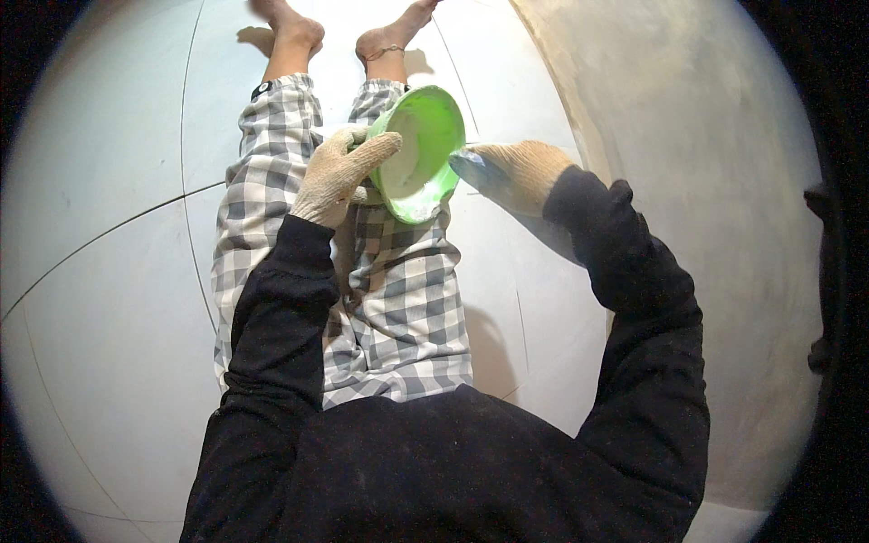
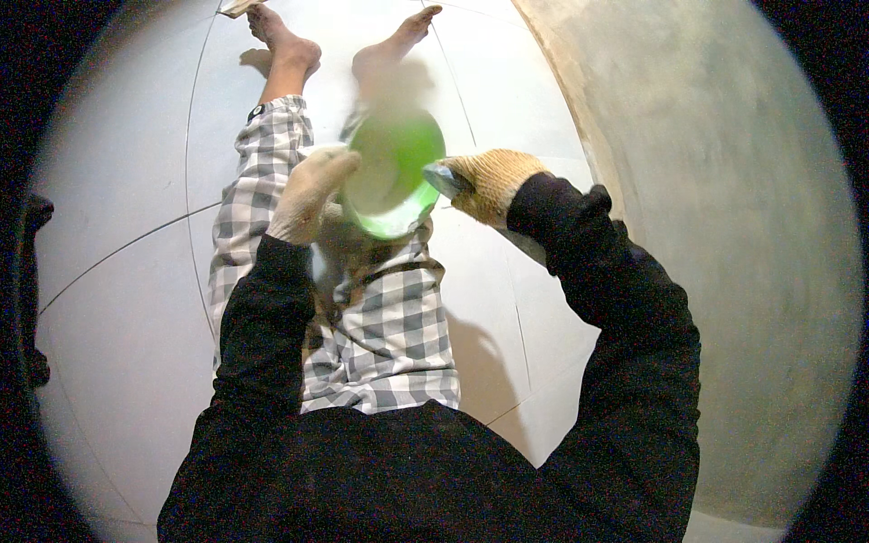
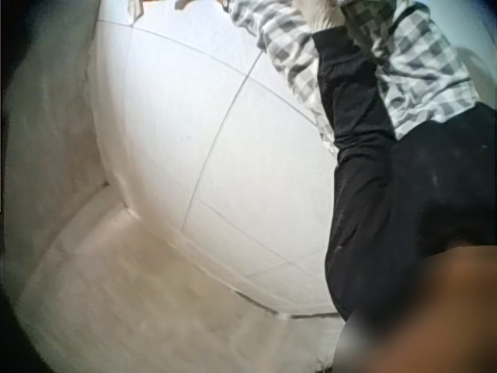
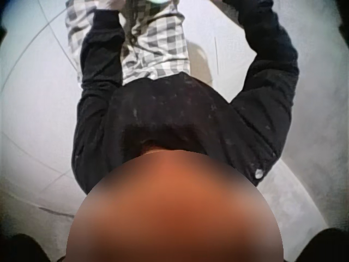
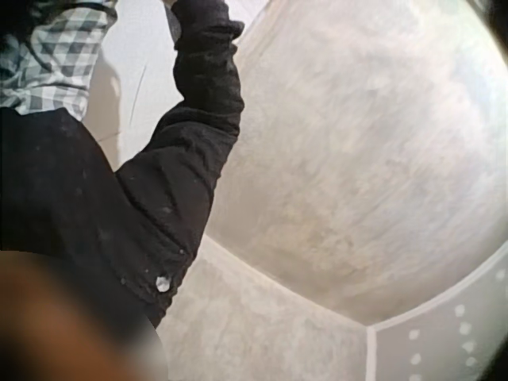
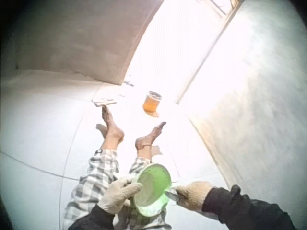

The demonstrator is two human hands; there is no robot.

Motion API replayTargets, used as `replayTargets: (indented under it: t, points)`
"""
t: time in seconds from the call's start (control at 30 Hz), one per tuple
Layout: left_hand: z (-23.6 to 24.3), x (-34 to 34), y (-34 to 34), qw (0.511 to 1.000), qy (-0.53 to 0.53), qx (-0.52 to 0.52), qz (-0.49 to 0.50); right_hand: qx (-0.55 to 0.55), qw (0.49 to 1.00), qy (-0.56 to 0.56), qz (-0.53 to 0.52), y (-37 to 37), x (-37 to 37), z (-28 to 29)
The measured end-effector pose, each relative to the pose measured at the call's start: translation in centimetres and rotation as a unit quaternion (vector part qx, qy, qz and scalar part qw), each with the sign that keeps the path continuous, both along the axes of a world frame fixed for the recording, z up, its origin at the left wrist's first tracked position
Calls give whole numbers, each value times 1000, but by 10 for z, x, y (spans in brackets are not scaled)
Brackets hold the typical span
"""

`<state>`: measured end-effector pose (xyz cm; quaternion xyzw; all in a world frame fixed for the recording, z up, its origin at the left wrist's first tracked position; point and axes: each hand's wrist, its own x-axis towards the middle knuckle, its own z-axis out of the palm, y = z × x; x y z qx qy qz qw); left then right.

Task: The person sits on a tiled floor and applies white grout to the gaps between tiles using a small rubber float. They repeatedly scoop grout from a green bowl and press it into the joints, smoothing the surface as they work.

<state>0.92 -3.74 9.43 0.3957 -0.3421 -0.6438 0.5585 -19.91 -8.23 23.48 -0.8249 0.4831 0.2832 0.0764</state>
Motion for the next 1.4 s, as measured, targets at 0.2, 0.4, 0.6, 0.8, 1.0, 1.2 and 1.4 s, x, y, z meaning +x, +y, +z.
replayTargets:
  t: [0.2,0.4,0.6,0.8,1.0,1.2,1.4]
  points:
    - [-5,-2,-5,996,-87,-34,3,32,999,42,-4,-18,12,-14]
    - [-6,-8,-9,993,-113,-35,13,86,993,-58,-58,-18,2,-30]
    - [17,-4,0,975,-222,11,-17,215,969,-87,-90,-22,5,-24]
    - [28,-6,3,964,-264,-12,-38,293,922,-188,-171,-18,8,-26]
    - [4,-10,-4,983,-181,-30,13,458,736,-377,-327,1,-25,-27]
    - [-30,2,-11,999,-38,-28,6,256,650,-545,-464,77,-144,8]
    - [-49,8,-16,978,-160,-132,30,131,688,-422,-576,181,-253,-20]
